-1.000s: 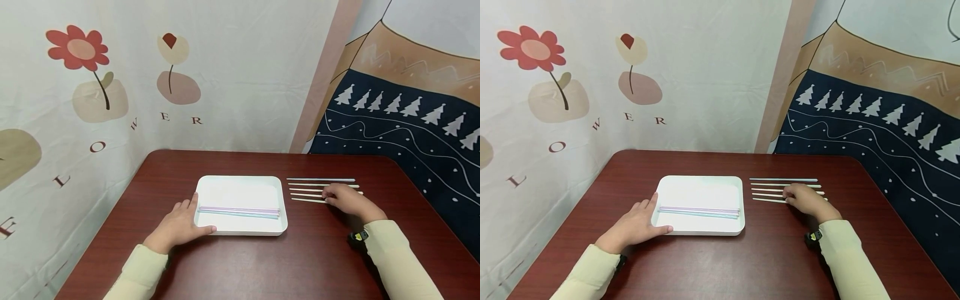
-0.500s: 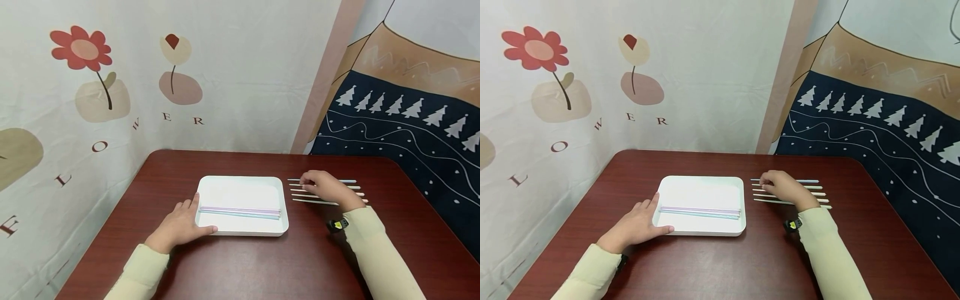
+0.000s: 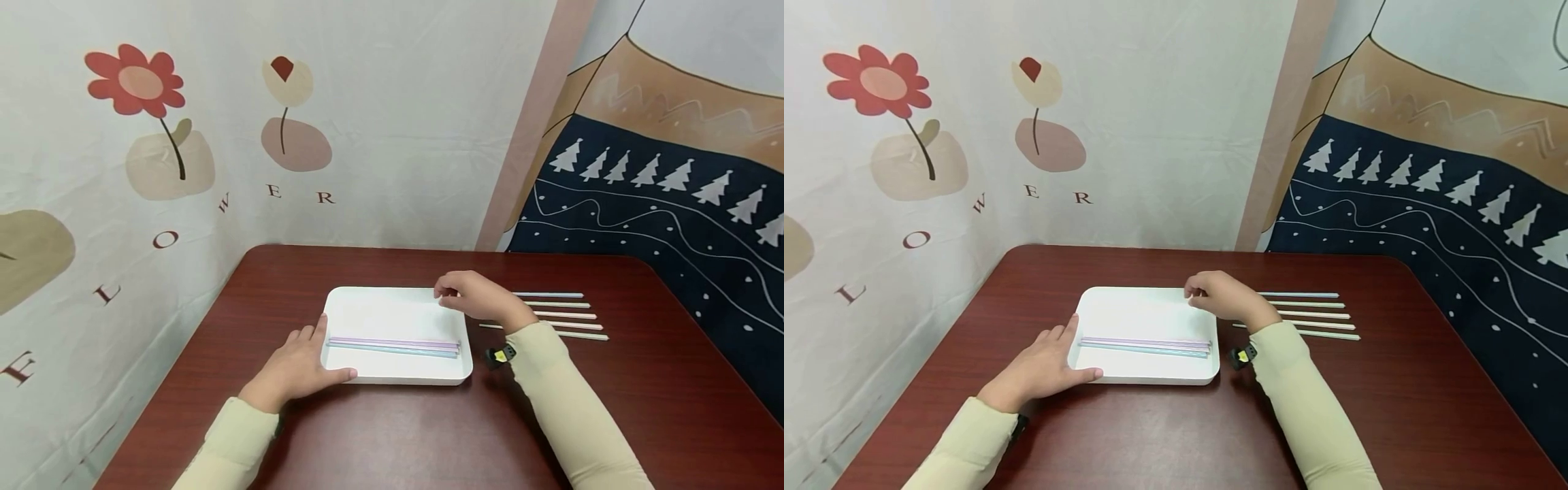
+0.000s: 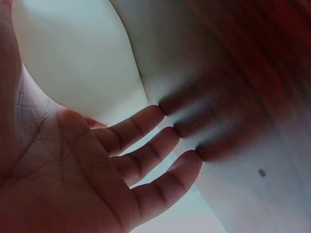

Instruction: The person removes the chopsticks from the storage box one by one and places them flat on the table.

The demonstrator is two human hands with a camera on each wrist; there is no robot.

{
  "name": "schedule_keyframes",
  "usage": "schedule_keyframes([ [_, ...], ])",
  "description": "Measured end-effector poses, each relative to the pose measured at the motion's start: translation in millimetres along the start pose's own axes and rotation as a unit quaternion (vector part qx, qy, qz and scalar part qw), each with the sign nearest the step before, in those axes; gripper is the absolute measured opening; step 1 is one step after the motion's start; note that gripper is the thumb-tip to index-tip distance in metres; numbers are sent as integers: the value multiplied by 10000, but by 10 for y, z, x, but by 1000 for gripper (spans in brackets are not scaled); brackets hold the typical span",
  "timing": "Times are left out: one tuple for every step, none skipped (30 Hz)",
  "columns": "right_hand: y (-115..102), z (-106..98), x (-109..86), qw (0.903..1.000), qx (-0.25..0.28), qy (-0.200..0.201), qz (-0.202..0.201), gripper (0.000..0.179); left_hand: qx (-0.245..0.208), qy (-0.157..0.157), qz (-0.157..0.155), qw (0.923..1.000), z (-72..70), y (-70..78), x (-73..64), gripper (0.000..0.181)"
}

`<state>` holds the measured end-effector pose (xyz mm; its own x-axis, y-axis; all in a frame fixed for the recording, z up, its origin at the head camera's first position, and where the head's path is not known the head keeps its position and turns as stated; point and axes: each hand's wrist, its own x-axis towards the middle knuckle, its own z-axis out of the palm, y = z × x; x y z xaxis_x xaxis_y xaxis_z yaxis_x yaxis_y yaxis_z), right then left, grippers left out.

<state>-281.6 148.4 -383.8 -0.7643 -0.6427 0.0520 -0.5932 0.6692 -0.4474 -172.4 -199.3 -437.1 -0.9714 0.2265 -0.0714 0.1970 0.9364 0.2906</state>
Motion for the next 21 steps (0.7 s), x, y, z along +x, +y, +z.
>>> schedule_keyframes([
  [-31,18,38,10000,17,-62,-24,11,8,3,6,10000,4,-1,3,129],
  [-61,34,74,9999,38,-127,-48,11,17,10,8,10000,6,-2,4,129],
  [-89,51,109,9998,54,-186,-71,11,18,9,7,10000,7,-2,6,129],
  [-115,70,144,9996,61,-240,-103,10,22,10,-1,10000,8,-3,8,129],
  [-141,88,178,9995,82,-292,-123,10,23,10,-6,10000,8,-3,8,130],
  [-164,106,212,9993,86,-340,-155,9,23,10,-13,10000,7,-2,10,130],
  [-185,124,244,9990,97,-385,-190,9,18,12,-14,10000,7,-2,12,130],
  [-203,144,274,9988,104,-425,-222,9,17,15,-20,10000,5,0,14,129],
  [-220,166,303,9985,120,-467,-269,9,11,22,-21,10000,5,1,16,129],
  [-233,196,331,9982,139,-505,-292,9,-1,29,-18,10000,2,4,13,129],
  [-244,227,355,9978,173,-551,-314,9,-12,28,-17,10000,-1,6,9,129],
  [-253,260,376,9974,216,-603,-337,9,-11,25,-18,10000,-3,8,5,128],
  [-260,295,396,9969,254,-653,-360,8,-18,27,-12,10000,-5,9,1,128],
  [-266,334,416,9963,302,-704,-378,7,-16,29,-9,10000,-9,12,-4,128],
  [-270,374,436,9957,346,-764,-394,6,-14,30,-5,10000,-12,15,-10,128],
  [-275,415,455,9950,395,-826,-397,6,-14,27,1,10000,-17,18,-15,129],
  [-282,451,473,9940,456,-903,-421,5,-4,24,8,10000,-19,19,-17,129],
  [-288,486,490,9929,515,-980,-438,7,3,31,16,10000,-22,23,-18,129],
  [-295,522,510,9919,559,-1039,-480,8,0,42,33,10000,-23,24,-20,129],
  [-303,556,527,9906,609,-1119,-501,10,1,50,46,10000,-25,28,-22,129],
  [-312,588,541,9891,663,-1203,-529,12,0,59,53,10000,-26,28,-23,129],
])
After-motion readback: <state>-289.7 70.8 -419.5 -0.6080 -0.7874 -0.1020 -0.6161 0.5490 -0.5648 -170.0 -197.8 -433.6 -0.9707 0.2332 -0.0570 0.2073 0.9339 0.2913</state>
